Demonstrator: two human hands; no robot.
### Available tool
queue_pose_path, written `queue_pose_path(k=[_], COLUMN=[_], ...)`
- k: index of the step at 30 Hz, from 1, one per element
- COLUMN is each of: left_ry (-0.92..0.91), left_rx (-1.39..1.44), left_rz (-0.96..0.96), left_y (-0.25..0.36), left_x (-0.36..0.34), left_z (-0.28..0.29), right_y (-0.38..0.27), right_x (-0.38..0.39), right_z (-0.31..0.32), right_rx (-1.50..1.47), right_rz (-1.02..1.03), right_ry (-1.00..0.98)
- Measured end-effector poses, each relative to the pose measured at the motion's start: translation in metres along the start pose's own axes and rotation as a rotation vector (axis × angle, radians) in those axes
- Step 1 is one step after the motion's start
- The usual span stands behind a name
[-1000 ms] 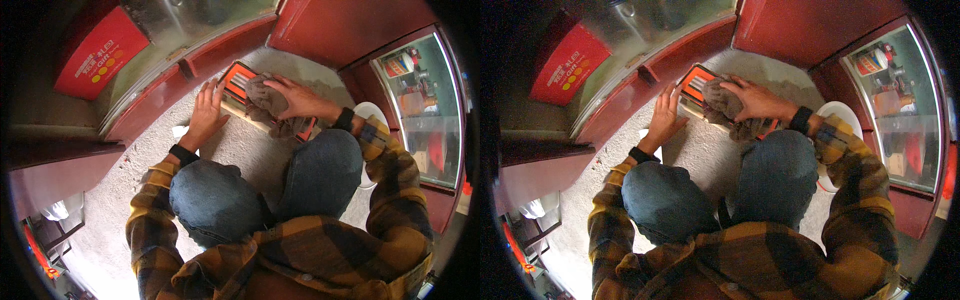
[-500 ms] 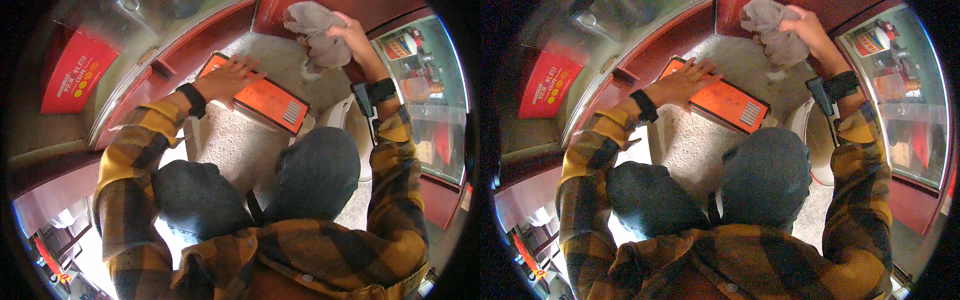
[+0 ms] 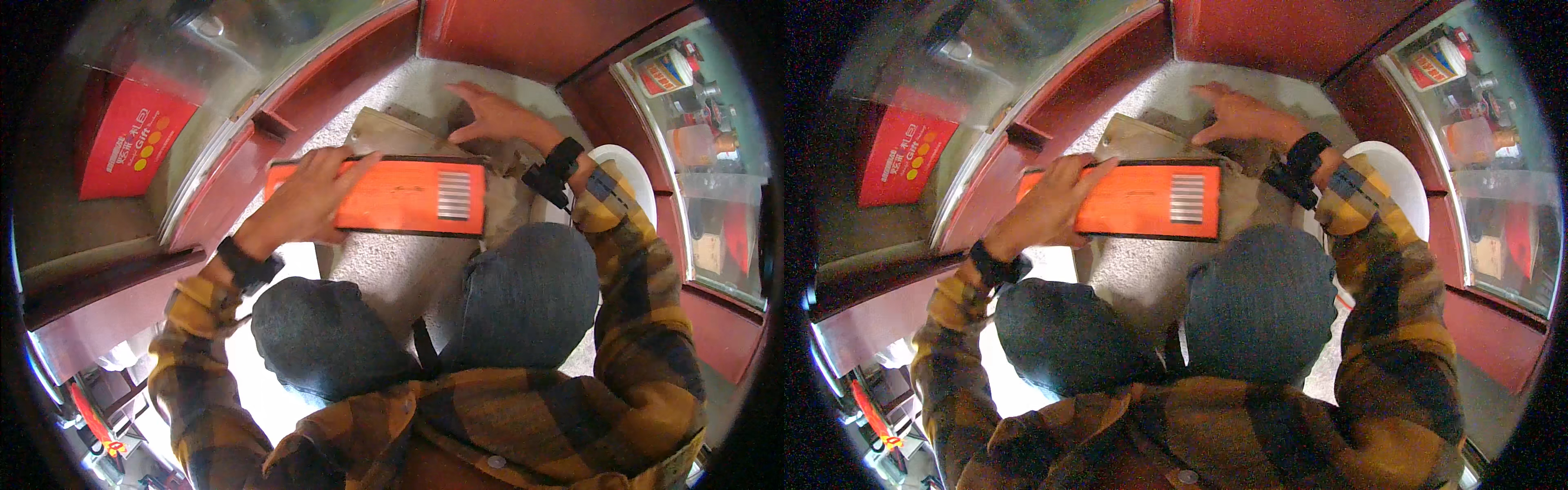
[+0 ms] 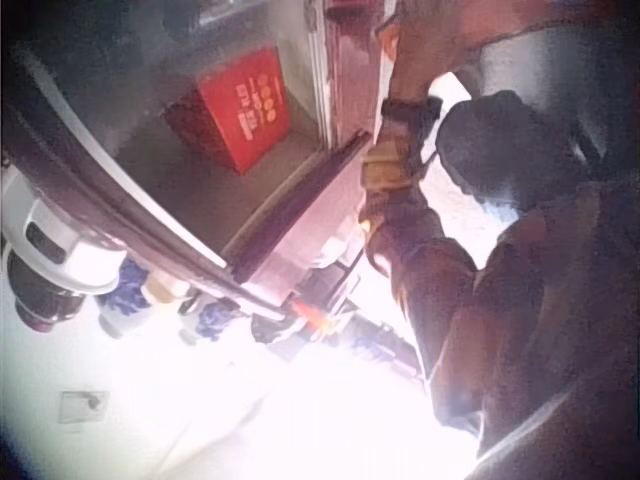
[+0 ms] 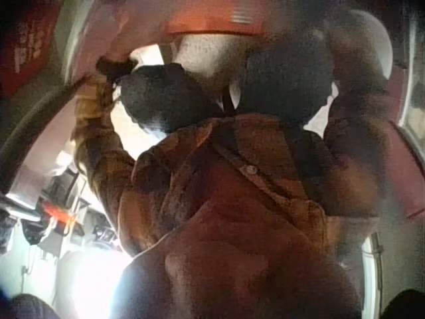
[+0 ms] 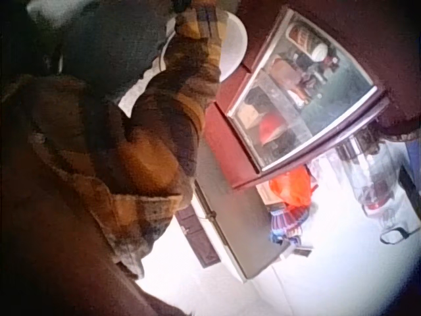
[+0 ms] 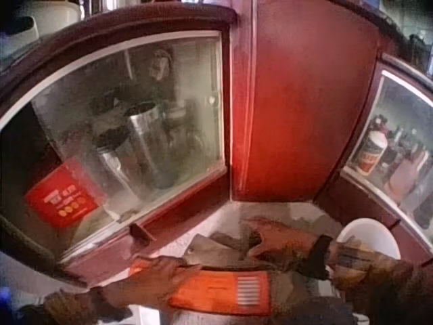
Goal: The person wipes a wooden box with a cloth, places a red gift box and an orange box into a cabinet, and then uses a wet cloth from a white bucket to wipe the floor of a lower storage unit.
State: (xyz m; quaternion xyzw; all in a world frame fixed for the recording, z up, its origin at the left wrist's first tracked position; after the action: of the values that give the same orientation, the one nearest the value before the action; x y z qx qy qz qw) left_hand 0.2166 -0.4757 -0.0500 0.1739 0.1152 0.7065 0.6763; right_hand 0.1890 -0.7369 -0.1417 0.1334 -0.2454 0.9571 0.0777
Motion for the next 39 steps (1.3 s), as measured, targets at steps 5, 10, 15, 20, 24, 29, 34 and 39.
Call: queue_pose_path(k=[5,10,15,20,24,29,34,39], left_ry=[-0.011,0.105,0.218,0.285,0.246,0.307,0.368,0.356], left_rx=[-0.118,-0.222,-0.063,0.027,0.112,0.050,0.062,0.144], left_rz=[0.171,0.397,0.837,0.992,1.149,1.303,1.322,1.431], left_y=[0.008,0.017,0.040,0.065,0.085,0.094,0.097,0.095], left_x=[0.080,0.186,0.271,0.330,0.362,0.391,0.394,0.424], left_z=[0.004,0.016,0.036,-0.009,-0.057,-0.131,-0.185,-0.268], right_y=[-0.044,-0.081,-0.082,-0.079,-0.092,-0.153,-0.181,-0.292], right_x=[0.024,0.036,0.041,0.027,0.030,0.039,0.039,0.045], right_z=[-0.062,-0.066,-0.077,-0.061,-0.027,-0.009,0.008,0.029], right_rx=[-0.260,0.192,0.214,0.071,-0.258,-0.498,-0.663,-0.796], right_rz=[0.100,0.116,-0.017,-0.115,-0.046,-0.055,-0.092,0.071], right_ry=[-0.059,0.202,0.107,0.006,-0.232,-0.441,-0.555,-0.660])
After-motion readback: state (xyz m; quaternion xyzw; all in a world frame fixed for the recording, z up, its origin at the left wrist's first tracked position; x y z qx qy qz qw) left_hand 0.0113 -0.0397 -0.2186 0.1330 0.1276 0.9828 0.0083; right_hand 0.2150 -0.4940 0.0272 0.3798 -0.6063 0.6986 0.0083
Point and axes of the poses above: each hand's wrist, its own x-axis away from the middle knuckle, its own z-axis out of the back of the hand, y = z × x, the point moved 7 cm from there along -x, towards the middle knuckle, and after that the axes turned 8 degrees about -z, right-handed, at the moved point
